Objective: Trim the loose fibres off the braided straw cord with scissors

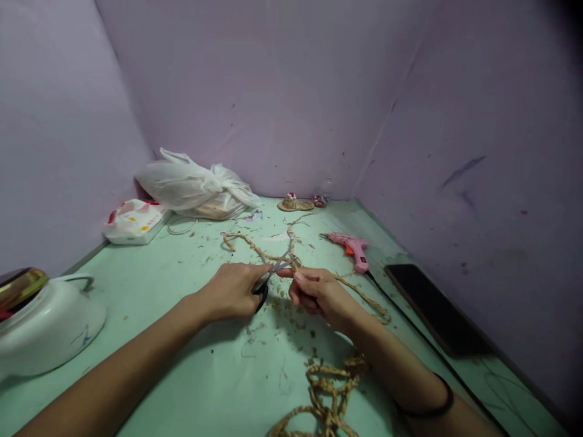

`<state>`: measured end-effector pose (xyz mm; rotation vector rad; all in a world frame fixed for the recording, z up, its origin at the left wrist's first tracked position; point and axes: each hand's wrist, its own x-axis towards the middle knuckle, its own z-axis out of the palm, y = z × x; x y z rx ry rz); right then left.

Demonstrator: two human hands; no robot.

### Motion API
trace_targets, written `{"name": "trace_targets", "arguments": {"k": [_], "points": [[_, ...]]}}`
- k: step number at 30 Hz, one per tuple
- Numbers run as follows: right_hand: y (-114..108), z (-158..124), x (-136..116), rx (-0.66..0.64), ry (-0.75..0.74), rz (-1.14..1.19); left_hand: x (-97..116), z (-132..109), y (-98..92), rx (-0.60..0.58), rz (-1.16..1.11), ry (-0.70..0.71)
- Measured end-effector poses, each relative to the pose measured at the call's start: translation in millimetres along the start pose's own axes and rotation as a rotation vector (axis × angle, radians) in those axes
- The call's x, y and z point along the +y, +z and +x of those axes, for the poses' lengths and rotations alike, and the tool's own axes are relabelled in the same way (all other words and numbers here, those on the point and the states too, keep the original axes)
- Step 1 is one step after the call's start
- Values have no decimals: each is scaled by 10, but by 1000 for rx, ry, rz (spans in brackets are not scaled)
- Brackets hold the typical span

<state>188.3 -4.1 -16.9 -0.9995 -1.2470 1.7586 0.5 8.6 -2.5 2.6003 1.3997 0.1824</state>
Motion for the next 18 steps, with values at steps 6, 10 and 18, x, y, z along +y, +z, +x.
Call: {"name": "trace_targets", "arguments": {"k": [6, 10, 18], "points": [[-19, 41, 1, 234, -48, -211, -23, -13, -68, 112, -73, -61], [-41, 63, 13, 338, -114, -197, 17, -7, -14, 166, 24, -32], [-24, 42, -4, 148, -105, -56, 71, -15, 21, 137, 265, 1]]}}
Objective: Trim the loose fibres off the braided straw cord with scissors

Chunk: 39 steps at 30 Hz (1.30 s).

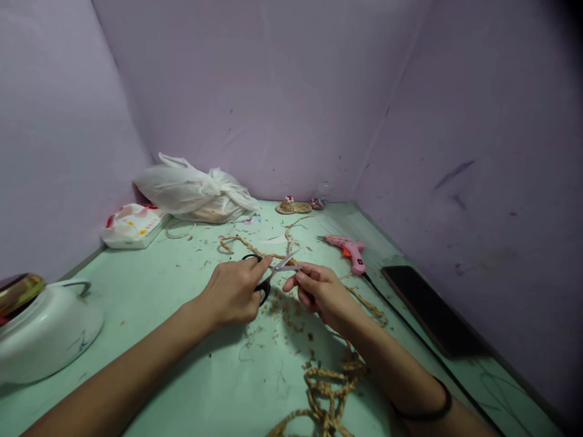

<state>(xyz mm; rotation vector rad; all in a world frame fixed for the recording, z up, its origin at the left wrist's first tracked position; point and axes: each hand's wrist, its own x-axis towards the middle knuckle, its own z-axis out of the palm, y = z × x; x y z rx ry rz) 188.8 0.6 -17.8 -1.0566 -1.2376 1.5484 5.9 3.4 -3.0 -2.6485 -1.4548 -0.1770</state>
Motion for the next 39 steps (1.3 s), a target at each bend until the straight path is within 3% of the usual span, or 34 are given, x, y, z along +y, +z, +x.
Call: {"name": "trace_targets", "arguments": {"k": [6, 13, 20, 28, 39], "points": [[-17, -28, -23, -45, 53, 69, -2, -33, -69, 8, 61, 46], [-96, -75, -129, -213, 267, 199, -29, -52, -188, -61, 37, 188], [-205, -64, -148, -403, 344, 245, -23, -57, -249, -132, 52, 257], [-218, -68, -142, -419, 352, 255, -49, -73, -234, -164, -98, 251], [-208, -41, -120, -400, 366, 285, -44, -52, -196, -175, -95, 268]]}}
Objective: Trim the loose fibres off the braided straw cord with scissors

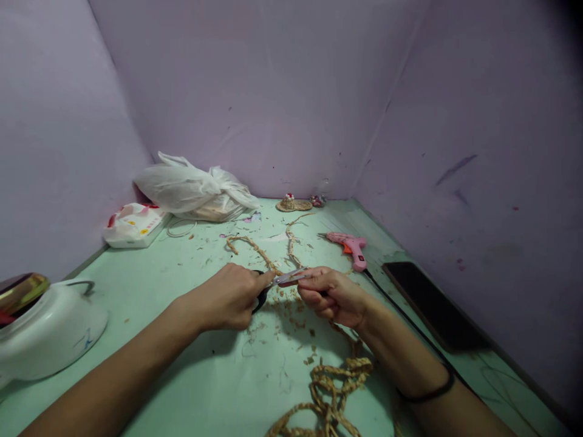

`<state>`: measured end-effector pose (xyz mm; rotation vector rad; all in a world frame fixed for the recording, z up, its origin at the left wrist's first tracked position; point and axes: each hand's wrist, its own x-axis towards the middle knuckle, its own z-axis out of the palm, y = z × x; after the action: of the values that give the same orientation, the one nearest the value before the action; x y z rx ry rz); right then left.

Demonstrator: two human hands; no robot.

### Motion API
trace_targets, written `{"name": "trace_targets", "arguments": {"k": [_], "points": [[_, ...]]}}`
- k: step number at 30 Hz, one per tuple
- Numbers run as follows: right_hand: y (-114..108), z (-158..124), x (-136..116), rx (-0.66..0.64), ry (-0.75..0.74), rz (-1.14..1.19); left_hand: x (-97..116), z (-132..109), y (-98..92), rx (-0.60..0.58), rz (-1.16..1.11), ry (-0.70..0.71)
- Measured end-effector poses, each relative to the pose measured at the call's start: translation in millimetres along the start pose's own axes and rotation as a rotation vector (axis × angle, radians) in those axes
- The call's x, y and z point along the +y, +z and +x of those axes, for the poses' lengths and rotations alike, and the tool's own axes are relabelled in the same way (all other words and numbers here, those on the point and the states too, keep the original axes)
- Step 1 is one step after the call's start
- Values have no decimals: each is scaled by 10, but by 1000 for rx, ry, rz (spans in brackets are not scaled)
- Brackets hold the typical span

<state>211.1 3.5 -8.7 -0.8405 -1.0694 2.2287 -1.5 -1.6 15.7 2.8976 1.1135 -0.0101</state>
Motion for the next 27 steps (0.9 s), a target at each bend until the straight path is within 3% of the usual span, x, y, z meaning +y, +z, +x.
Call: {"name": "trace_targets", "arguments": {"k": [10, 20, 27], "points": [[-19, 19, 35, 27, -1, -6, -13, 7, -1, -42, -29, 1], [111, 26, 53, 131, 4, -138, 9, 15, 41, -33, 70, -61], [92, 33, 51, 163, -4, -114, 19, 54, 50, -59, -52, -61]]}}
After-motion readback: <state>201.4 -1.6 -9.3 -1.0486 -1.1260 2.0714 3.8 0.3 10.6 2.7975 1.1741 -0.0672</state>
